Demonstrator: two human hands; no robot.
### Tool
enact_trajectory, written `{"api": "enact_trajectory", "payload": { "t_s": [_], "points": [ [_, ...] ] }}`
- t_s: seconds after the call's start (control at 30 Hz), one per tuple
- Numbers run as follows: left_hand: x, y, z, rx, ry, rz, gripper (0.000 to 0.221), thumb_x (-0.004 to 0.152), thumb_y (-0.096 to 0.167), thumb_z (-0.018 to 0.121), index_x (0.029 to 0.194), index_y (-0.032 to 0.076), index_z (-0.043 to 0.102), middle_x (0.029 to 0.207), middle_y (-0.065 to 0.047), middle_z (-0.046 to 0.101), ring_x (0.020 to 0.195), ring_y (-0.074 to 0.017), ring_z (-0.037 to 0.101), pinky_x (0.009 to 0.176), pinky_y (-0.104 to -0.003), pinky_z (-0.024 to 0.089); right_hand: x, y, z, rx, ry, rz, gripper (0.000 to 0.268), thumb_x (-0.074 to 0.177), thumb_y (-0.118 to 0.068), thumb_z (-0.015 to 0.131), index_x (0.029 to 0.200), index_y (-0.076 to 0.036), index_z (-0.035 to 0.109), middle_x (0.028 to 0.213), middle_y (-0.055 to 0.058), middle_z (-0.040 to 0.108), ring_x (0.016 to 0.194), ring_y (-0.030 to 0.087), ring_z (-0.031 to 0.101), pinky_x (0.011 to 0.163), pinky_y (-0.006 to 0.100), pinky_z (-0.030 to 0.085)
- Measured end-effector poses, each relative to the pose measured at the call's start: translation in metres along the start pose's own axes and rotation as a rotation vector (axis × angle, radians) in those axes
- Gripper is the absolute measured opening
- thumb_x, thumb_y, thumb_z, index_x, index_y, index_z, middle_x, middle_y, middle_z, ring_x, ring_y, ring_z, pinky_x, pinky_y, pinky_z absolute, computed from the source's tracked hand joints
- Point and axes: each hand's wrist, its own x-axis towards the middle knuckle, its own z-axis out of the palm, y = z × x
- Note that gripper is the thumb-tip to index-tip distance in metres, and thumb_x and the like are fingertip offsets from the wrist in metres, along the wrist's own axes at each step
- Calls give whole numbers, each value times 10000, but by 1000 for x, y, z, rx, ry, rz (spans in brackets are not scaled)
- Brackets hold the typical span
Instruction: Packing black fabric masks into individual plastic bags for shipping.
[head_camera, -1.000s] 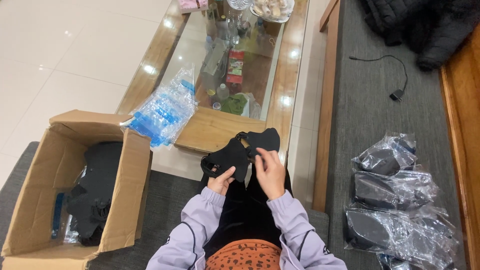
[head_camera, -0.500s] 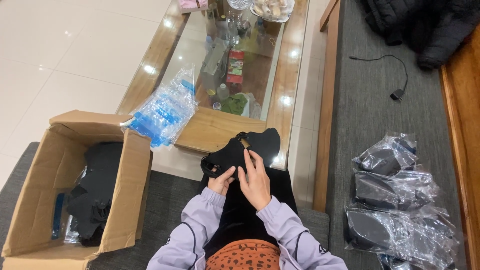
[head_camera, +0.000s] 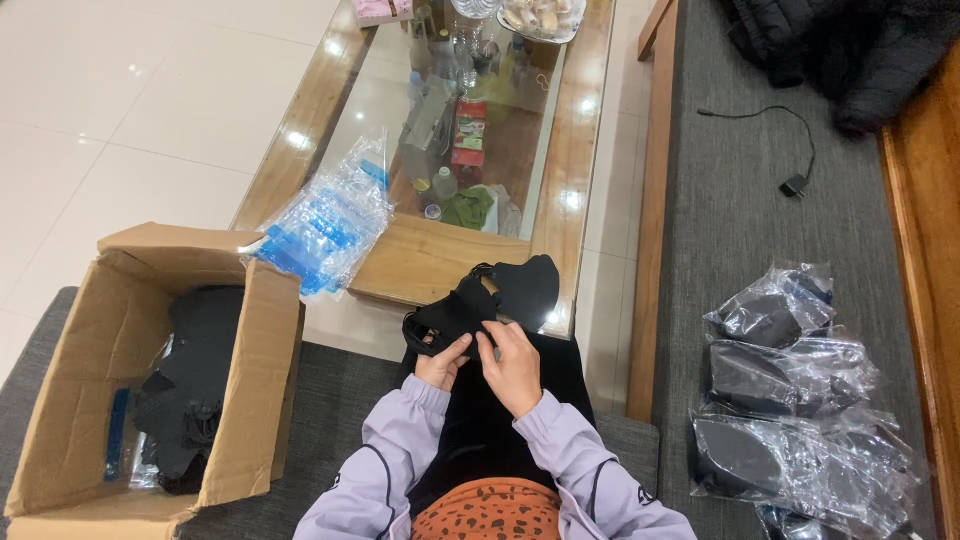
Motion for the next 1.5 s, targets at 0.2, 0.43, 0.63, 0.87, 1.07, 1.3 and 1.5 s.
{"api": "enact_trajectory", "payload": {
  "t_s": [0.2,0.43,0.63,0.87,1.07,1.3,1.5],
  "points": [
    [-15,13,13,-6,5,-9,629,689,-14,951,1239,140,689,1186,-131,749,990,-299,750,839,-447,642,3,-2,-5,18,8,85,198,1017,-175,592,1167,-77,675,930,185,736,883,389,722,710,443,593],
    [-25,24,23,25,25,-37,603,684,2,963,1201,121,676,1103,-103,772,845,-247,769,785,-373,656,14,0,-14,137,114,-50,164,907,-73,736,1018,-181,788,891,9,781,831,243,727,751,312,580],
    [-33,44,27,-119,137,-120,1021,790,-7,872,1576,97,229,1252,-140,618,920,-288,732,912,-471,609,21,67,-1,360,232,276,203,925,-123,774,1091,-10,742,852,178,749,783,168,665,695,372,563],
    [-21,34,9,-320,127,-57,261,779,-98,841,966,35,717,926,-158,780,723,-327,773,670,-365,668,31,100,-8,519,176,611,314,966,-109,685,1241,30,623,729,84,691,509,106,608,355,205,461],
    [-49,53,37,-298,66,-13,278,799,-97,813,908,125,687,883,-150,784,637,-327,758,614,-353,668,34,95,-12,457,199,632,407,954,-98,690,1311,61,579,689,70,672,494,113,602,437,227,457],
    [20,-19,-36,-271,91,-13,485,767,-113,841,1120,101,586,1075,-136,767,733,-314,771,669,-344,679,36,69,-29,105,105,582,504,956,-187,679,1412,-31,528,745,81,635,679,226,654,642,373,526],
    [-6,13,-1,-209,66,-3,485,779,-113,821,1166,112,633,1155,-176,742,858,-388,763,789,-467,670,37,41,-41,-112,15,480,438,977,-273,639,1383,-122,572,915,41,489,826,299,670,757,440,548]
  ]
}}
